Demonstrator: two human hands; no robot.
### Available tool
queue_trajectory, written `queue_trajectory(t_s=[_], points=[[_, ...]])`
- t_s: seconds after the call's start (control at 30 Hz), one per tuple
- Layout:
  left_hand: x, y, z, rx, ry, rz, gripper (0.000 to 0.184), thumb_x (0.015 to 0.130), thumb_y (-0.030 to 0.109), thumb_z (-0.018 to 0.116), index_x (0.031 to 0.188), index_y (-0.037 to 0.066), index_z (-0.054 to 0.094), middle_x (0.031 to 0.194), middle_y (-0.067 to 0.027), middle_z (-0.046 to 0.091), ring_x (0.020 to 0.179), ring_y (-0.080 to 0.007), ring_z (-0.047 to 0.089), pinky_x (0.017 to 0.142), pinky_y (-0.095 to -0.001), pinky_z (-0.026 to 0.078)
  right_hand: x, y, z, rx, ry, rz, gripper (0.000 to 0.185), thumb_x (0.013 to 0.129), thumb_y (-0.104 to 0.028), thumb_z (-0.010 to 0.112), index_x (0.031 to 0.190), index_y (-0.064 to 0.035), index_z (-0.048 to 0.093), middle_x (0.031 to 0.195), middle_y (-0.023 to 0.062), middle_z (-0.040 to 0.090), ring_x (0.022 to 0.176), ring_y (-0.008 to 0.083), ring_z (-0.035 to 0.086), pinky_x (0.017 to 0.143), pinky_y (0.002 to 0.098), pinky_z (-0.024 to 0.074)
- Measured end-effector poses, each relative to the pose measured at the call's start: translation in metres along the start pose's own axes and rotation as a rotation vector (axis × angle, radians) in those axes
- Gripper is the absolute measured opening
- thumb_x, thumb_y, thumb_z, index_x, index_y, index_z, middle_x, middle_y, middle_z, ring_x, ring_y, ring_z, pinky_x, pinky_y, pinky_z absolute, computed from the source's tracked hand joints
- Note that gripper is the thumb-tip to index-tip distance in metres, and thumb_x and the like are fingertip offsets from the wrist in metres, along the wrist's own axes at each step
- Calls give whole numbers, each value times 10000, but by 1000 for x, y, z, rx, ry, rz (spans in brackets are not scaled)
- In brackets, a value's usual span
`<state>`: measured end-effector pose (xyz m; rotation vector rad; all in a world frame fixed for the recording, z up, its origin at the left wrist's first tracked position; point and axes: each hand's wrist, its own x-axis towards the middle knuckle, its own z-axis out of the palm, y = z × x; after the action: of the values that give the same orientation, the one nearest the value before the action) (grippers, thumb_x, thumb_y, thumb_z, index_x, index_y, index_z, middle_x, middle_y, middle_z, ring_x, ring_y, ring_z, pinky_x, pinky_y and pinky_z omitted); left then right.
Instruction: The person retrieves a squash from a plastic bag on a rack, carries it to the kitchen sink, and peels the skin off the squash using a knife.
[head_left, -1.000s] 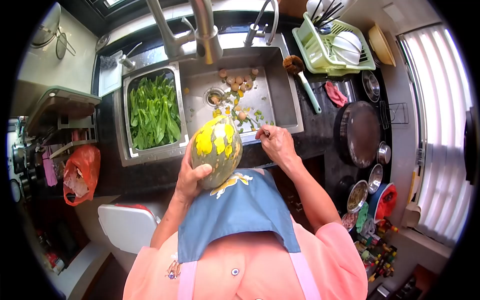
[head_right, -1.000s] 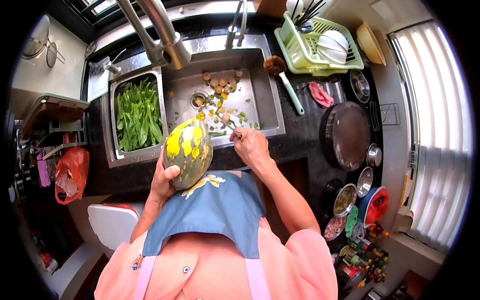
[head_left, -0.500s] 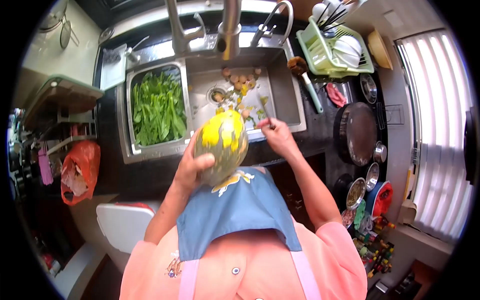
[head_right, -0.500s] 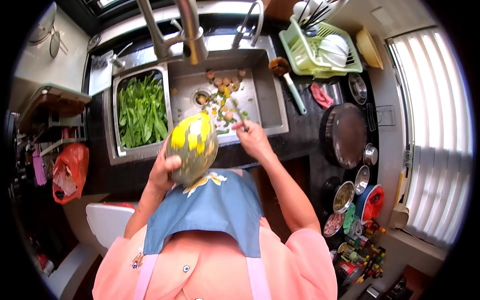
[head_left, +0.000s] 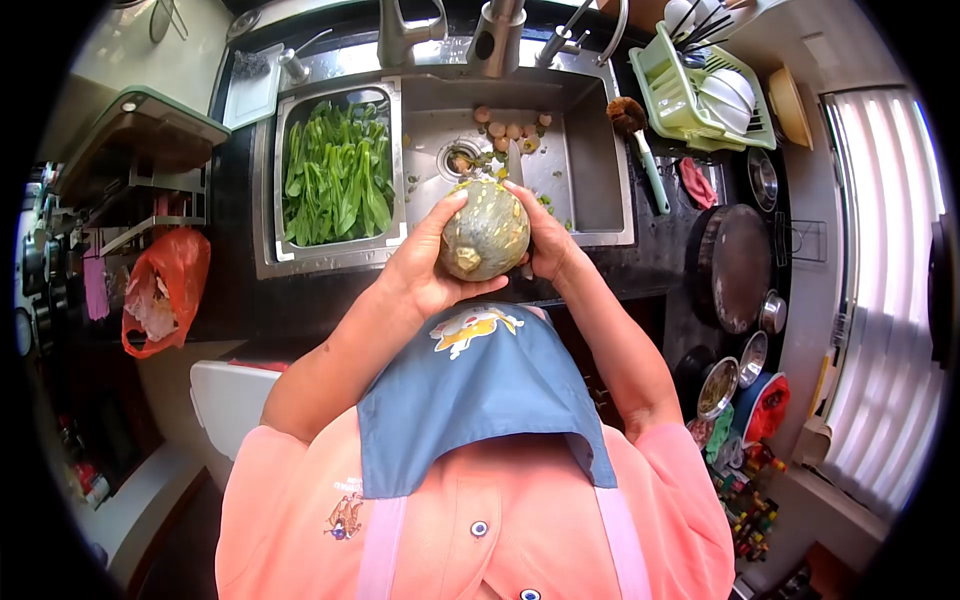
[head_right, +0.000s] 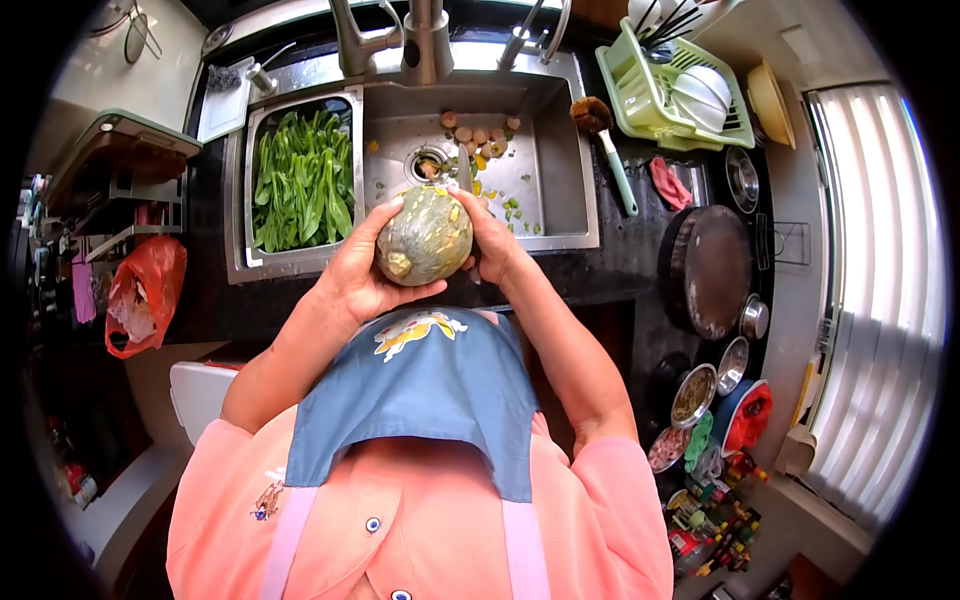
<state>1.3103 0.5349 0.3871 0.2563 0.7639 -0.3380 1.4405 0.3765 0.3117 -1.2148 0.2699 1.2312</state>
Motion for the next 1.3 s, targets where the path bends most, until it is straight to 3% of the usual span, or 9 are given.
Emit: queue_trajectory(t_s=[0.2, 0.33, 0.47, 0.57, 0.63, 0.73, 0.83, 0.97, 1.3], points=[[-1, -8, 4, 39, 52, 14, 590, 951, 541, 671, 1393, 166, 564, 1339, -142, 631, 1195, -346, 651, 942, -604, 575, 0, 4, -5, 33, -28, 34, 468, 938, -621, 635, 1034, -167, 689, 723, -37, 652, 519, 81, 596, 361, 236, 361], [-2, -5, -18, 89, -127, 83, 655, 934, 471, 714, 1441, 113, 505, 1343, -129, 626, 1207, -303, 647, 1007, -530, 559, -14, -14, -2, -42, 11, -76, 516, 990, -488, 648, 1310, -83, 645, 1130, 92, 727, 991, 171, 720, 854, 329, 602], [13, -17, -36, 80, -279, 196, 715, 905, 347, 778, 1470, 42, 464, 1330, -136, 636, 1202, -254, 655, 1040, -432, 557, -37, -42, 30, -700, 180, -496, 610, 983, -452, 688, 1368, 16, 616, 1063, 61, 689, 955, 96, 638, 803, 265, 532], [16, -18, -40, 91, -357, 287, 755, 893, 375, 784, 1479, 26, 460, 1363, -155, 624, 1223, -273, 647, 1062, -441, 544, -46, -44, 31, -728, 143, -646, 576, 998, -445, 663, 1372, -8, 626, 1089, 65, 693, 877, 111, 652, 775, 284, 540], [9, -21, -42, 24, -363, 278, 783, 888, 396, 785, 1488, 22, 450, 1386, -163, 614, 1239, -280, 639, 1072, -443, 538, -67, -52, 30, -812, 308, -553, 502, 969, -387, 698, 1320, -30, 667, 925, 74, 722, 744, 151, 662, 710, 326, 544], [10, -25, -39, -44, -350, 309, 758, 900, 390, 770, 1483, 20, 458, 1393, -164, 613, 1248, -280, 632, 1082, -430, 526, -80, -44, 27, -1287, 626, -775, 299, 890, -200, 721, 1178, -125, 740, 740, 121, 700, 736, 263, 726, 653, 403, 551], [16, -26, -41, -41, -236, 362, 707, 913, 340, 757, 1475, 29, 463, 1368, -140, 620, 1235, -257, 632, 1065, -415, 532, -89, -22, 27, -1572, 617, -873, 235, 848, -125, 702, 1071, -173, 759, 789, 110, 720, 781, 314, 724, 661, 439, 560], [30, -29, -43, 50, -146, 510, 655, 919, 259, 742, 1471, 50, 458, 1340, -99, 611, 1231, -218, 616, 1040, -393, 539, -82, -4, 31, -1692, 604, -779, 145, 828, -98, 701, 953, -160, 738, 810, 87, 713, 779, 314, 715, 681, 445, 566], [17, -29, -36, 79, -153, 441, 697, 905, 222, 750, 1499, 65, 421, 1347, -102, 588, 1237, -215, 597, 1047, -392, 532, -69, -20, -27, -1599, 696, -653, 93, 924, -148, 612, 906, -123, 699, 807, 142, 722, 748, 388, 720, 655, 511, 581]])
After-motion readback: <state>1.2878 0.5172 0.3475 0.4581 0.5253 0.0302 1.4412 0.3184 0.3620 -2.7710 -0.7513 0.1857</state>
